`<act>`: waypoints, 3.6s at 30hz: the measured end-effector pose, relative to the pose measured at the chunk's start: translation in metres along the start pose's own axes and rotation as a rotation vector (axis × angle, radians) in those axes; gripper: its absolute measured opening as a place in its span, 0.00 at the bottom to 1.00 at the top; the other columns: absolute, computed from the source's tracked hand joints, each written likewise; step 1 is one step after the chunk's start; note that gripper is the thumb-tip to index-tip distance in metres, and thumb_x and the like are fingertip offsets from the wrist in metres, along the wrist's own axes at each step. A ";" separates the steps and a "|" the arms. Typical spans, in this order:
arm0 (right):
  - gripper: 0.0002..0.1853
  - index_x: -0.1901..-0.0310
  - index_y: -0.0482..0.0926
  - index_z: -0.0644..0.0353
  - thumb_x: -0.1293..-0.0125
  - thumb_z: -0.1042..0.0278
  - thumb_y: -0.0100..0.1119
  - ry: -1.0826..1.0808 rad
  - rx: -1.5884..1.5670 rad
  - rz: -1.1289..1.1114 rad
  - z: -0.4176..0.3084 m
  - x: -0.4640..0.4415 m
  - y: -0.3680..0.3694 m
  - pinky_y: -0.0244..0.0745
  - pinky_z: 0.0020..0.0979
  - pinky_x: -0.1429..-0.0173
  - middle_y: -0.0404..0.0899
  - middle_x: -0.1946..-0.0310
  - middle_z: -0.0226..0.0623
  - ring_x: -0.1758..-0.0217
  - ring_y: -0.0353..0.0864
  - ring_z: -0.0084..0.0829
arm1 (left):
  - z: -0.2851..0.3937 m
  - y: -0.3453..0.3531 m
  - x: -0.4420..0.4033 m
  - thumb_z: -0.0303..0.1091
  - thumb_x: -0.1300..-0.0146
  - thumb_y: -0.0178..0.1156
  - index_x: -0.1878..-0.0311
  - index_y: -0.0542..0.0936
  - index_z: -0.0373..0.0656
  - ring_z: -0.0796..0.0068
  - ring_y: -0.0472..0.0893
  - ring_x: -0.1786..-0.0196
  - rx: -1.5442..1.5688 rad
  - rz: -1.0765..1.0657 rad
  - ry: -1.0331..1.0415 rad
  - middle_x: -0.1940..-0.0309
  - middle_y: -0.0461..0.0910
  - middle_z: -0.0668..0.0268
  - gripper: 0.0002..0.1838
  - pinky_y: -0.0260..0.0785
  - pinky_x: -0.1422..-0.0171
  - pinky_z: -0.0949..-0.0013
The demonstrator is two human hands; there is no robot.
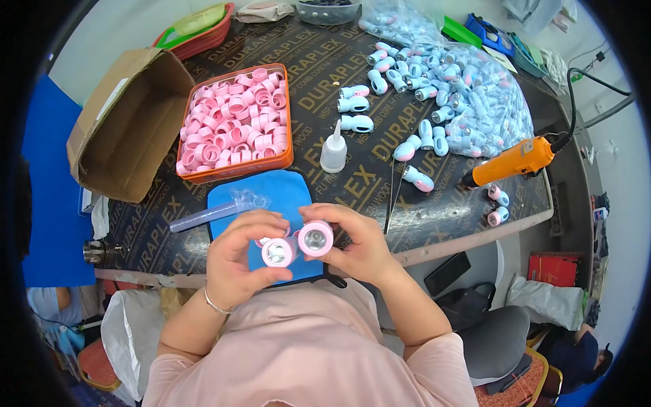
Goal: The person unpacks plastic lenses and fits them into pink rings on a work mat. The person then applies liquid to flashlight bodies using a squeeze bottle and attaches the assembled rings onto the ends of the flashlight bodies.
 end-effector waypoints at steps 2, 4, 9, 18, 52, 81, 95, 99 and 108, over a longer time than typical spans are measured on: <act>0.30 0.44 0.75 0.63 0.51 0.76 0.76 -0.103 0.099 -0.035 -0.003 -0.004 0.003 0.75 0.36 0.39 0.78 0.45 0.45 0.41 0.79 0.37 | 0.006 -0.001 -0.002 0.36 0.59 0.80 0.54 0.81 0.40 0.59 0.76 0.41 -0.055 -0.065 0.106 0.49 0.81 0.58 0.27 0.65 0.34 0.57; 0.29 0.45 0.76 0.63 0.51 0.75 0.76 -0.115 0.135 -0.030 -0.008 -0.006 0.004 0.75 0.36 0.39 0.80 0.47 0.45 0.42 0.80 0.38 | 0.008 -0.003 0.000 0.37 0.59 0.80 0.54 0.81 0.40 0.58 0.76 0.41 -0.066 -0.073 0.113 0.49 0.81 0.58 0.28 0.65 0.34 0.56; 0.28 0.47 0.78 0.63 0.51 0.73 0.76 -0.124 0.190 -0.030 -0.011 -0.007 0.007 0.76 0.36 0.40 0.82 0.48 0.45 0.43 0.81 0.38 | 0.013 -0.003 0.001 0.37 0.60 0.81 0.54 0.81 0.40 0.56 0.76 0.40 -0.069 -0.096 0.125 0.48 0.81 0.58 0.28 0.65 0.34 0.55; 0.32 0.46 0.78 0.63 0.52 0.60 0.80 -0.049 0.165 -0.060 -0.014 -0.005 0.009 0.78 0.32 0.46 0.84 0.51 0.41 0.49 0.84 0.34 | 0.015 -0.004 0.002 0.38 0.59 0.80 0.53 0.83 0.44 0.56 0.76 0.41 -0.052 -0.075 0.113 0.46 0.81 0.62 0.27 0.67 0.36 0.57; 0.30 0.45 0.76 0.69 0.47 0.66 0.77 0.068 -0.051 -0.110 -0.008 -0.002 0.021 0.80 0.26 0.55 0.84 0.58 0.38 0.58 0.84 0.24 | -0.010 -0.008 0.009 0.37 0.55 0.79 0.53 0.82 0.42 0.62 0.78 0.43 0.094 0.056 0.000 0.49 0.81 0.62 0.25 0.69 0.41 0.63; 0.28 0.45 0.76 0.63 0.48 0.67 0.72 0.006 0.995 0.120 0.044 -0.066 0.026 0.72 0.41 0.45 0.80 0.55 0.47 0.49 0.76 0.46 | -0.075 -0.043 -0.026 0.33 0.48 0.73 0.54 0.82 0.39 0.79 0.80 0.60 -0.041 0.196 -0.318 0.63 0.84 0.67 0.19 0.73 0.53 0.73; 0.21 0.84 0.69 0.60 0.46 0.65 0.74 0.113 1.084 0.759 0.020 0.089 -0.114 0.62 0.33 0.76 0.70 0.84 0.37 0.82 0.67 0.33 | -0.067 -0.036 -0.030 0.34 0.58 0.75 0.59 0.81 0.39 0.54 0.77 0.54 -0.862 0.073 0.009 0.60 0.80 0.58 0.21 0.68 0.48 0.57; 0.17 0.61 0.77 0.62 0.44 0.61 0.72 0.231 1.169 1.214 0.001 0.139 -0.204 0.68 0.35 0.50 0.78 0.61 0.41 0.55 0.75 0.38 | -0.064 -0.049 -0.011 0.29 0.54 0.73 0.58 0.80 0.38 0.54 0.77 0.53 -0.881 0.126 0.017 0.58 0.80 0.56 0.19 0.69 0.46 0.59; 0.40 0.39 0.72 0.57 0.59 0.94 0.51 0.440 1.372 0.372 -0.012 0.138 -0.301 0.60 0.39 0.27 0.67 0.35 0.45 0.29 0.62 0.48 | -0.051 -0.042 0.008 0.26 0.53 0.71 0.59 0.80 0.38 0.58 0.76 0.49 -0.692 0.169 -0.109 0.55 0.80 0.57 0.17 0.69 0.43 0.61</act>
Point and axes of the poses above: each hand's wrist, its own x-axis away from the middle knuckle, its own y-axis out of the palm, z = x × y, the point moved 2 cm from there along -x, towards the middle knuckle
